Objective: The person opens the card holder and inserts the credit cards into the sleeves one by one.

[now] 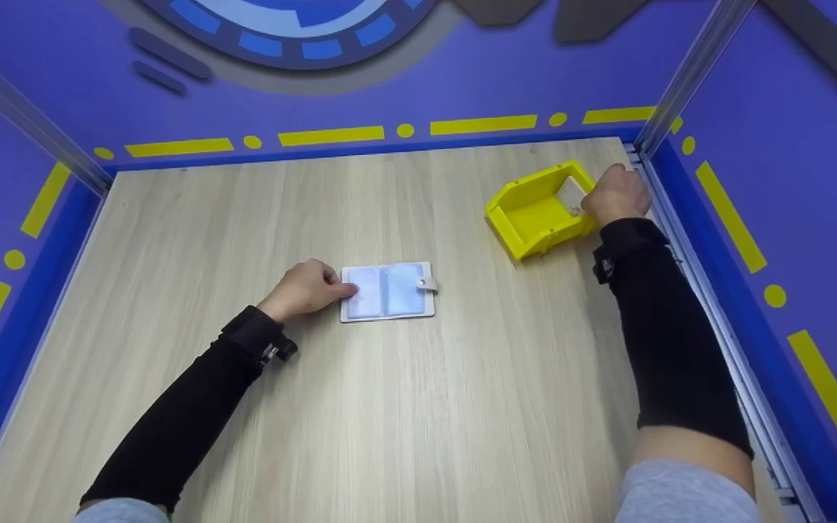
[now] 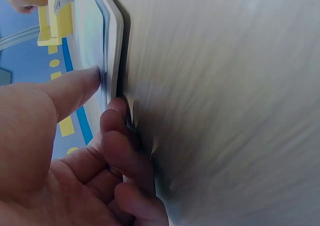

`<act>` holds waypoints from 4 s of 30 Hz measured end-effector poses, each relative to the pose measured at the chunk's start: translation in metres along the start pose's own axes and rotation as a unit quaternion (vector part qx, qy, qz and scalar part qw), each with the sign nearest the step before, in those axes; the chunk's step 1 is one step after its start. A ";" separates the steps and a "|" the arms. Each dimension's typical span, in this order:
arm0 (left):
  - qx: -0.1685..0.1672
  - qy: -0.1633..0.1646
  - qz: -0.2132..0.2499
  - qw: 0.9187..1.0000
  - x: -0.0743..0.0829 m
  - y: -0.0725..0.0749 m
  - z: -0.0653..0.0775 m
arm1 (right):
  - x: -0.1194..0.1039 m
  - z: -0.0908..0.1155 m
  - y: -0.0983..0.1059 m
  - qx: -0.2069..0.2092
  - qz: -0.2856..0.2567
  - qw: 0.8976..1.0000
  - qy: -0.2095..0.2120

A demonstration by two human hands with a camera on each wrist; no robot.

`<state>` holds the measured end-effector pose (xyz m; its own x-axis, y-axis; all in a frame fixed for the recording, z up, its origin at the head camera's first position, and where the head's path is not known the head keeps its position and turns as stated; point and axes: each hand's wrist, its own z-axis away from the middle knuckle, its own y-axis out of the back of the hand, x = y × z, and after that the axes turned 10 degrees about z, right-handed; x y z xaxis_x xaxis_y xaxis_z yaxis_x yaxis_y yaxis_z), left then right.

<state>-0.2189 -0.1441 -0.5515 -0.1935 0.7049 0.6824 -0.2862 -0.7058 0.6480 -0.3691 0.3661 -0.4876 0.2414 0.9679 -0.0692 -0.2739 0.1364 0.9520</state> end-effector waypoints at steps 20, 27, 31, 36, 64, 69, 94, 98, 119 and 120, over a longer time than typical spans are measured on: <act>0.002 0.011 -0.012 1.000 0.000 0.000 0.000 | -0.001 0.012 0.017 0.024 -0.020 0.999 0.022; 0.007 0.011 -0.012 1.000 0.000 -0.001 0.001 | -0.001 0.021 0.021 0.031 -0.038 0.998 0.039; 0.004 0.006 -0.014 1.000 0.001 0.000 0.001 | -0.005 0.032 0.025 0.055 -0.066 0.995 0.056; 0.002 0.005 -0.016 1.000 0.001 0.000 0.001 | -0.021 0.048 0.032 0.060 -0.101 0.990 0.072; 0.006 -0.004 -0.010 1.000 -0.001 -0.002 0.000 | -0.166 0.129 -0.065 -0.121 -0.171 0.948 0.239; 0.004 0.001 -0.007 1.000 0.000 -0.002 -0.001 | -0.174 0.134 -0.080 -0.148 -0.169 0.945 0.239; 0.007 0.001 -0.012 1.000 0.003 0.000 0.000 | -0.190 0.143 -0.099 -0.128 -0.125 0.953 0.242; 0.005 0.012 -0.012 1.000 0.003 0.000 0.000 | -0.191 0.145 -0.100 -0.132 -0.127 0.953 0.241; 0.007 0.004 -0.011 1.000 0.003 -0.002 0.002 | -0.211 0.153 -0.110 -0.128 -0.110 0.948 0.269; 0.008 0.003 -0.013 1.000 0.003 -0.002 0.002 | -0.212 0.153 -0.110 -0.129 -0.107 0.949 0.269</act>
<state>-0.2168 -0.1410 -0.5502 -0.1918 0.7229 0.6637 -0.2760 -0.6887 0.6704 -0.2476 0.1136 -0.5322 -0.1728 0.8704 -0.4611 -0.5069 0.3228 0.7993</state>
